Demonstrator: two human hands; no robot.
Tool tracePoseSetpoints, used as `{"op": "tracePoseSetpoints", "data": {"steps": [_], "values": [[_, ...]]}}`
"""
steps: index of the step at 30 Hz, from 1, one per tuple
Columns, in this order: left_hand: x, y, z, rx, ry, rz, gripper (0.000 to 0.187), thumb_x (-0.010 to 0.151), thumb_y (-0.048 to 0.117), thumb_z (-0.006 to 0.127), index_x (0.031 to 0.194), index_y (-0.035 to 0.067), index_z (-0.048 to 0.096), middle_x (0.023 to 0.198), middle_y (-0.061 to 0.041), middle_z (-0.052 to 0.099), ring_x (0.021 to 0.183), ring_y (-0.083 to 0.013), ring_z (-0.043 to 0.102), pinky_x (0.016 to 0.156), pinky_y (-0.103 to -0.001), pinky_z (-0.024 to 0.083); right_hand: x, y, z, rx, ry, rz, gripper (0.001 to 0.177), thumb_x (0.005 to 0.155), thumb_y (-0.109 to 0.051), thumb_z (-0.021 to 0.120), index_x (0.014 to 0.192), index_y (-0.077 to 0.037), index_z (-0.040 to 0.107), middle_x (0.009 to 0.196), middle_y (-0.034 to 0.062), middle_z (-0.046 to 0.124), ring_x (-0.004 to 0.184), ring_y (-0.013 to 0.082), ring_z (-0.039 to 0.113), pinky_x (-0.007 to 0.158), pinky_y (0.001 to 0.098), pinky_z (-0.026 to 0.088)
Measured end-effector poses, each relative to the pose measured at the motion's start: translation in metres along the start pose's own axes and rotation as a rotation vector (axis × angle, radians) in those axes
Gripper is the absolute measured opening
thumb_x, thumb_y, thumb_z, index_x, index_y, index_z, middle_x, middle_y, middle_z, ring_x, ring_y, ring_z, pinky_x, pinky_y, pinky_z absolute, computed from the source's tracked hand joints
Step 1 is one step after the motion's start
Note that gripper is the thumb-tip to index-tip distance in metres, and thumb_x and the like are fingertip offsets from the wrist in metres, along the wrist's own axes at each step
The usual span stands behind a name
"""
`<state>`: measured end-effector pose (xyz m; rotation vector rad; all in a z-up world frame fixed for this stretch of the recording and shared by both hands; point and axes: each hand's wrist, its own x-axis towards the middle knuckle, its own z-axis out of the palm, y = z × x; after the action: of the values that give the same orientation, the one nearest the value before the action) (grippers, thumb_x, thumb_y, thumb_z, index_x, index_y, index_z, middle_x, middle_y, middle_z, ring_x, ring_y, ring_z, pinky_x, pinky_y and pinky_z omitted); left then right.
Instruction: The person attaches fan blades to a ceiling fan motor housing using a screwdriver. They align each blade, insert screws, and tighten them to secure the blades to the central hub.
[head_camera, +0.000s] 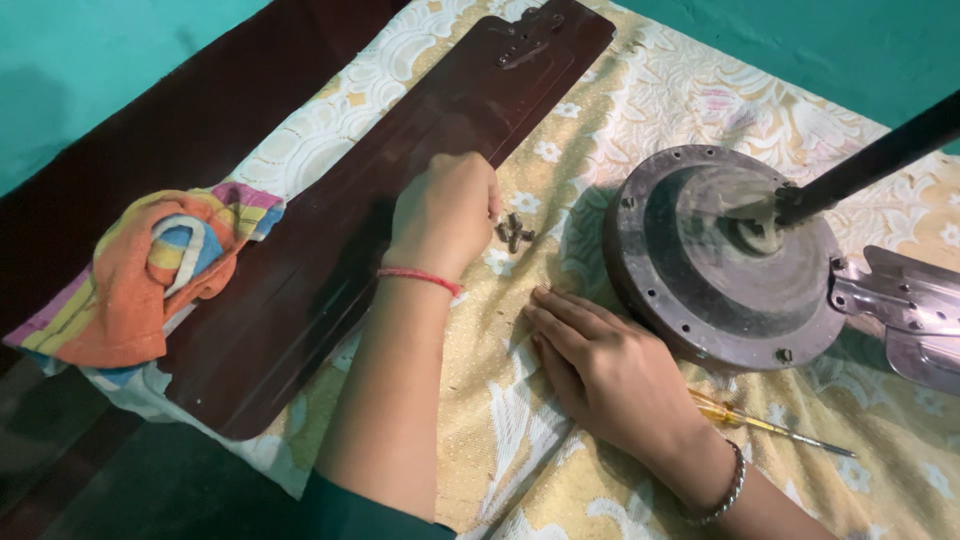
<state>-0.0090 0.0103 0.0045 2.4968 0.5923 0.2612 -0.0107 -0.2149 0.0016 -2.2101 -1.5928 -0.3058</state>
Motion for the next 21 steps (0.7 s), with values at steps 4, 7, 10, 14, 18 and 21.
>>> {"op": "tracePoseSetpoints", "data": {"steps": [4, 7, 10, 14, 18, 21], "values": [[0.001, 0.003, -0.004, -0.165, 0.113, 0.132, 0.014, 0.078, 0.001, 0.077, 0.09, 0.008, 0.078, 0.092, -0.012, 0.077, 0.087, -0.0279, 0.076, 0.076, -0.039, 0.06, 0.004, -0.005, -0.005, 0.026, -0.007, 0.034, 0.028, 0.085, -0.013, 0.072, 0.11, -0.002, 0.076, 0.118, 0.0144, 0.075, 0.104, 0.0293, 0.073, 0.084, 0.0375, 0.06], [0.006, 0.016, -0.002, -0.543, -0.033, 0.311, 0.019, 0.078, 0.002, 0.078, 0.096, 0.006, 0.077, 0.087, -0.007, 0.08, 0.082, -0.014, 0.079, 0.076, -0.028, 0.063, 0.0, -0.004, -0.017, 0.113, -0.017, 0.171, 0.023, 0.084, -0.01, 0.075, 0.106, -0.004, 0.077, 0.109, 0.0128, 0.077, 0.091, 0.0285, 0.074, 0.077, 0.0368, 0.061], [0.002, 0.029, 0.001, -0.748, -0.124, 0.445, 0.02, 0.083, 0.003, 0.077, 0.102, 0.006, 0.076, 0.091, -0.002, 0.079, 0.084, -0.0083, 0.076, 0.075, -0.024, 0.062, -0.004, 0.006, -0.031, 0.178, 0.129, 0.273, 0.019, 0.084, -0.007, 0.078, 0.102, -0.003, 0.076, 0.102, 0.0119, 0.078, 0.085, 0.0235, 0.077, 0.075, 0.033, 0.062], [-0.011, 0.054, 0.011, -0.887, -0.234, 0.551, 0.036, 0.083, 0.001, 0.077, 0.117, 0.01, 0.068, 0.095, 0.0, 0.074, 0.087, -0.0063, 0.072, 0.078, -0.023, 0.062, -0.013, 0.027, -0.054, 0.37, 0.299, 0.468, 0.02, 0.088, -0.004, 0.077, 0.106, -0.001, 0.074, 0.1, 0.0096, 0.079, 0.088, 0.0148, 0.08, 0.079, 0.0277, 0.065], [-0.029, 0.082, 0.03, -0.815, -0.321, 0.611, 0.044, 0.084, -0.001, 0.077, 0.124, 0.012, 0.065, 0.1, -0.005, 0.074, 0.091, -0.0091, 0.073, 0.076, -0.026, 0.061, -0.033, 0.04, -0.066, 0.495, 0.366, 0.507, 0.029, 0.088, -0.003, 0.075, 0.117, 0.0, 0.072, 0.1, 0.0076, 0.079, 0.092, 0.0122, 0.077, 0.082, 0.026, 0.065], [-0.041, 0.097, 0.042, -0.832, -0.318, 0.676, 0.044, 0.083, -0.002, 0.074, 0.124, 0.013, 0.065, 0.106, -0.004, 0.079, 0.101, -0.0103, 0.077, 0.083, -0.027, 0.068, -0.057, 0.042, -0.069, 0.617, 0.373, 0.504, 0.028, 0.089, -0.002, 0.072, 0.118, -0.004, 0.074, 0.106, 0.0056, 0.077, 0.092, 0.0104, 0.077, 0.079, 0.0256, 0.067]]}}
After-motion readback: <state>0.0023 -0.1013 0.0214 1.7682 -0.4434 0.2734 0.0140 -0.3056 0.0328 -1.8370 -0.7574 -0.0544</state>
